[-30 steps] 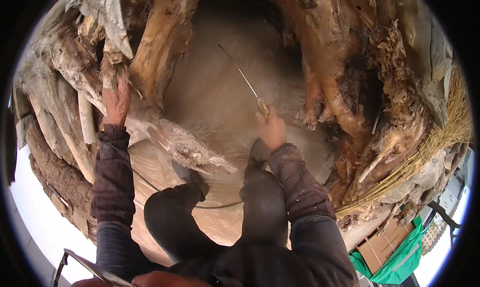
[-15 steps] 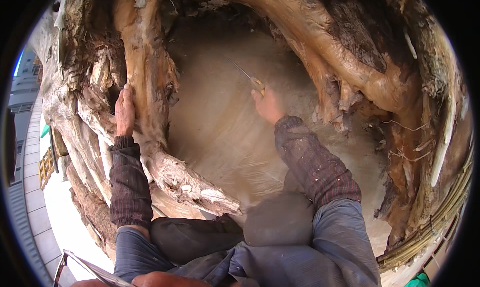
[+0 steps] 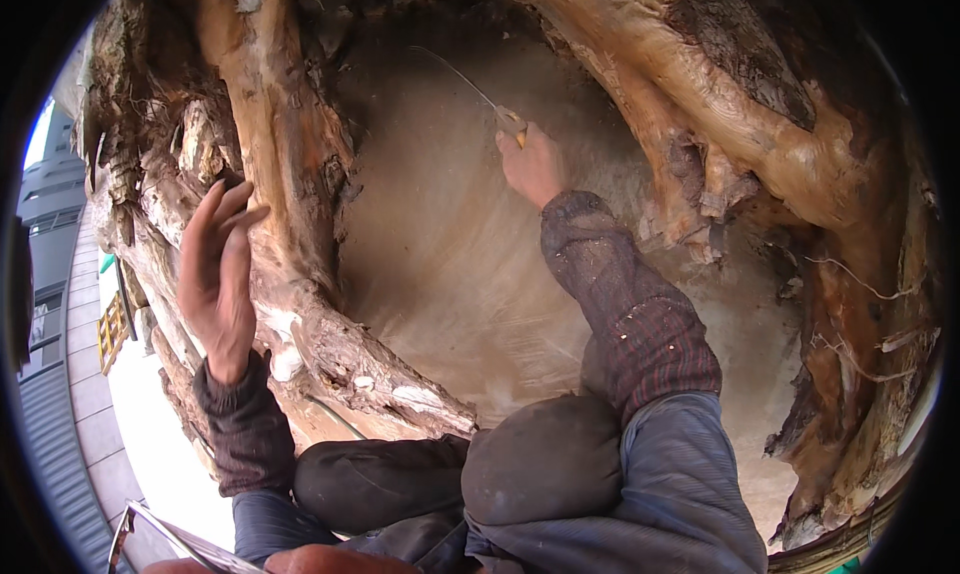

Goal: The person uses a thin metal tool to scrape and carve the surface of a large, hollowed piece of driftwood. They work on the exterior and interior surfaces, removing bark and shaping the wood.

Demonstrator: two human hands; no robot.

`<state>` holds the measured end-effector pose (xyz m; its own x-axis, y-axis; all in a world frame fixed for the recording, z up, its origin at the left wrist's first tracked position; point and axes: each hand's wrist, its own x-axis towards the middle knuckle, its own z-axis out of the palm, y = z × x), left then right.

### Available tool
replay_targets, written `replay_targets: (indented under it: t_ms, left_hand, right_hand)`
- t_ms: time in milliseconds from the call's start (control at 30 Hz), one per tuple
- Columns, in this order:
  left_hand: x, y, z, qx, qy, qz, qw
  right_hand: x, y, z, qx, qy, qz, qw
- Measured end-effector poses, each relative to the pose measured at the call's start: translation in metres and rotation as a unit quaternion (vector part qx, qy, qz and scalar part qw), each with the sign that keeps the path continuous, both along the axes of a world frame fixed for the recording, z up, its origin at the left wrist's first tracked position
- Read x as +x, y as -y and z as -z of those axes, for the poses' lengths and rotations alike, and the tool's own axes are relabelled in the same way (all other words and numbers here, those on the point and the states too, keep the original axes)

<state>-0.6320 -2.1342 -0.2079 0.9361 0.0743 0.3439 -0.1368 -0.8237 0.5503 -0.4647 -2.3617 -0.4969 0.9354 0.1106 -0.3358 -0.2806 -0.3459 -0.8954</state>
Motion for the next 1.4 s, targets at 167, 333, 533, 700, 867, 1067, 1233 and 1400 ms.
replay_targets:
  t_ms: [167, 333, 533, 700, 867, 1067, 1233, 1400]
  left_hand:
    - [-0.051, 0.084, -0.072, -0.204, 0.081, 0.176, 0.959]
    - [-0.073, 0.093, -0.135, -0.154, -0.125, 0.100, 0.975]
    - [-0.078, 0.071, -0.119, -0.252, -0.035, 0.155, 0.955]
    - [-0.084, 0.061, -0.121, -0.306, -0.010, 0.158, 0.939]
    - [-0.066, 0.076, -0.106, -0.328, -0.006, 0.145, 0.933]
    - [0.017, 0.028, 0.000, 0.098, 0.106, 0.074, 0.987]
    - [0.050, -0.046, 0.058, 0.240, 0.054, -0.127, 0.961]
    - [0.079, -0.088, 0.088, 0.133, -0.017, -0.209, 0.969]
  right_hand:
    - [0.018, -0.018, 0.018, 0.000, 0.013, -0.007, 1.000]
    - [0.030, -0.017, -0.071, 0.076, -0.061, 0.003, 0.995]
    - [0.060, -0.031, -0.087, 0.002, -0.084, -0.003, 0.996]
    - [0.069, -0.052, -0.031, -0.076, -0.051, 0.011, 0.996]
    - [0.049, -0.059, 0.034, -0.081, -0.110, -0.021, 0.990]
    - [0.057, -0.041, 0.076, -0.136, -0.132, -0.048, 0.981]
    - [0.045, -0.064, 0.022, -0.301, 0.017, 0.034, 0.953]
    - [0.097, -0.119, -0.035, -0.093, 0.060, 0.083, 0.990]
